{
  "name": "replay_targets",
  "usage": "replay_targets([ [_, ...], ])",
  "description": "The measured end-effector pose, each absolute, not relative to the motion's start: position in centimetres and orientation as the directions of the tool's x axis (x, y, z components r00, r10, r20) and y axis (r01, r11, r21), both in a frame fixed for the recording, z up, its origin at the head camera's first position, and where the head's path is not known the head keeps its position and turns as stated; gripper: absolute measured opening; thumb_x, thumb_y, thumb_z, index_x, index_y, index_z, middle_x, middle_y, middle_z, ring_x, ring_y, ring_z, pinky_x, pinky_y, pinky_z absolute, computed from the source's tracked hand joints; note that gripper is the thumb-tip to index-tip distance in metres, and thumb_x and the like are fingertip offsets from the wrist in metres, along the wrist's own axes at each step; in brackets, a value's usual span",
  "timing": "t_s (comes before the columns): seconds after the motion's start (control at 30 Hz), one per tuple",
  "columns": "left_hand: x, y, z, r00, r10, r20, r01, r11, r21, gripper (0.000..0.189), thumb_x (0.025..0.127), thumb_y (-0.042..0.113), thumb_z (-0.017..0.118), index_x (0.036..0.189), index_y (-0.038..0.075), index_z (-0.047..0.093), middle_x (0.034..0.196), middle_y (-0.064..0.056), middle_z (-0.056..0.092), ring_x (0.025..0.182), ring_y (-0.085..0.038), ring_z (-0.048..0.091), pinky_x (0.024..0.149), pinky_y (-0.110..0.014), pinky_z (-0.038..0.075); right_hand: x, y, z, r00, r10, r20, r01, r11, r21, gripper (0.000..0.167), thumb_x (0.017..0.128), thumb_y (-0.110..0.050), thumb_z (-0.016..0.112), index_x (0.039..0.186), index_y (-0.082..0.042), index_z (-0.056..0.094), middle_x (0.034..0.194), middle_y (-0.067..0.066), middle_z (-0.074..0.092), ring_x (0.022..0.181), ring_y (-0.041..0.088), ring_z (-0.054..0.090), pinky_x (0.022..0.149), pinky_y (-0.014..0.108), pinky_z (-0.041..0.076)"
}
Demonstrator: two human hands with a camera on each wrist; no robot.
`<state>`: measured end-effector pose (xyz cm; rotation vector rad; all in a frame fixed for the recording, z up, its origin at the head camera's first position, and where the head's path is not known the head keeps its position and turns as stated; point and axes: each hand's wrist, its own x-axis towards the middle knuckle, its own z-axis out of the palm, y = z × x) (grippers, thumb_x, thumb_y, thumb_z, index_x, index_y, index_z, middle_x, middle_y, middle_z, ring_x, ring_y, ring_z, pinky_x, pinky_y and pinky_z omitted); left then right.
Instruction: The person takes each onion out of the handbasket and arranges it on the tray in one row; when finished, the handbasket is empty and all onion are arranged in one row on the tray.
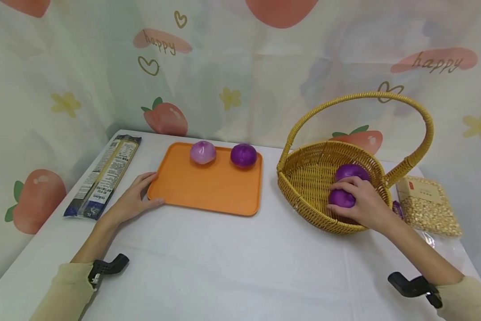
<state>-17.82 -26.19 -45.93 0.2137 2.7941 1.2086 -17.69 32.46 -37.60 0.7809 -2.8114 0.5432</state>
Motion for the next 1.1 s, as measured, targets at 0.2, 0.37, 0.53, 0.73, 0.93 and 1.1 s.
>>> replay_targets([
  [0.2, -17.78, -26.16, -45.93, -0.987, 0.158, -0.038, 0.081, 0.68, 0.729, 0.096, 0.079, 0.053, 0.074, 0.152, 0.011, 0.029, 0.159, -0.008, 0.023, 0.149, -0.031, 0.021, 0.121, -0.054, 0.023, -17.65, 32.46, -37.58, -0.85, -0.454, 0.266, -0.521, 0.798, -0.303, 0.047, 0.069, -0.019, 0.087, 0.11, -0.01, 0.067, 0.113, 0.021, 0.056, 0.101, 0.045, 0.053, 0.07, 0.069, 0.052],
  [0.37, -17.76, -26.14, -45.89, -0.987, 0.158, -0.037, 0.082, 0.68, 0.729, 0.096, 0.079, 0.053, 0.074, 0.152, 0.011, 0.029, 0.159, -0.008, 0.023, 0.149, -0.031, 0.021, 0.121, -0.054, 0.023, -17.63, 32.43, -37.39, -0.87, -0.433, 0.234, -0.49, 0.812, -0.319, 0.048, 0.07, -0.022, 0.086, 0.112, -0.011, 0.066, 0.116, 0.023, 0.054, 0.103, 0.047, 0.053, 0.071, 0.07, 0.052],
  [0.53, -17.73, -26.16, -45.79, -0.986, 0.164, -0.03, 0.09, 0.676, 0.732, 0.095, 0.08, 0.052, 0.074, 0.152, 0.01, 0.03, 0.159, -0.009, 0.024, 0.149, -0.031, 0.021, 0.121, -0.054, 0.023, -17.64, 32.45, -37.35, -0.887, -0.415, 0.203, -0.461, 0.821, -0.336, 0.053, 0.07, -0.026, 0.087, 0.115, -0.011, 0.064, 0.119, 0.026, 0.051, 0.104, 0.05, 0.051, 0.072, 0.071, 0.051],
  [0.73, -17.68, -26.21, -45.81, -0.986, 0.166, -0.029, 0.091, 0.672, 0.735, 0.095, 0.08, 0.051, 0.075, 0.152, 0.009, 0.03, 0.159, -0.009, 0.023, 0.149, -0.032, 0.021, 0.121, -0.054, 0.023, -17.68, 32.45, -37.41, -0.891, -0.403, 0.211, -0.453, 0.827, -0.332, 0.057, 0.068, -0.028, 0.088, 0.117, -0.012, 0.062, 0.119, 0.027, 0.05, 0.104, 0.051, 0.051, 0.071, 0.072, 0.05],
  [0.93, -17.68, -26.16, -45.8, -0.985, 0.168, -0.032, 0.09, 0.668, 0.738, 0.095, 0.08, 0.051, 0.074, 0.152, 0.01, 0.03, 0.159, -0.008, 0.023, 0.149, -0.031, 0.021, 0.121, -0.054, 0.023, -17.68, 32.48, -37.5, -0.891, -0.395, 0.225, -0.451, 0.831, -0.327, 0.06, 0.068, -0.028, 0.088, 0.118, -0.009, 0.061, 0.118, 0.029, 0.049, 0.104, 0.051, 0.049, 0.071, 0.072, 0.049],
  [1.1, -17.72, -26.13, -45.72, -0.985, 0.167, -0.037, 0.087, 0.673, 0.735, 0.095, 0.08, 0.052, 0.074, 0.152, 0.01, 0.029, 0.159, -0.009, 0.023, 0.149, -0.031, 0.021, 0.121, -0.054, 0.023, -17.69, 32.52, -37.54, -0.892, -0.388, 0.231, -0.447, 0.831, -0.332, 0.063, 0.068, -0.028, 0.088, 0.119, -0.008, 0.059, 0.12, 0.031, 0.047, 0.105, 0.051, 0.048, 0.071, 0.073, 0.049],
])
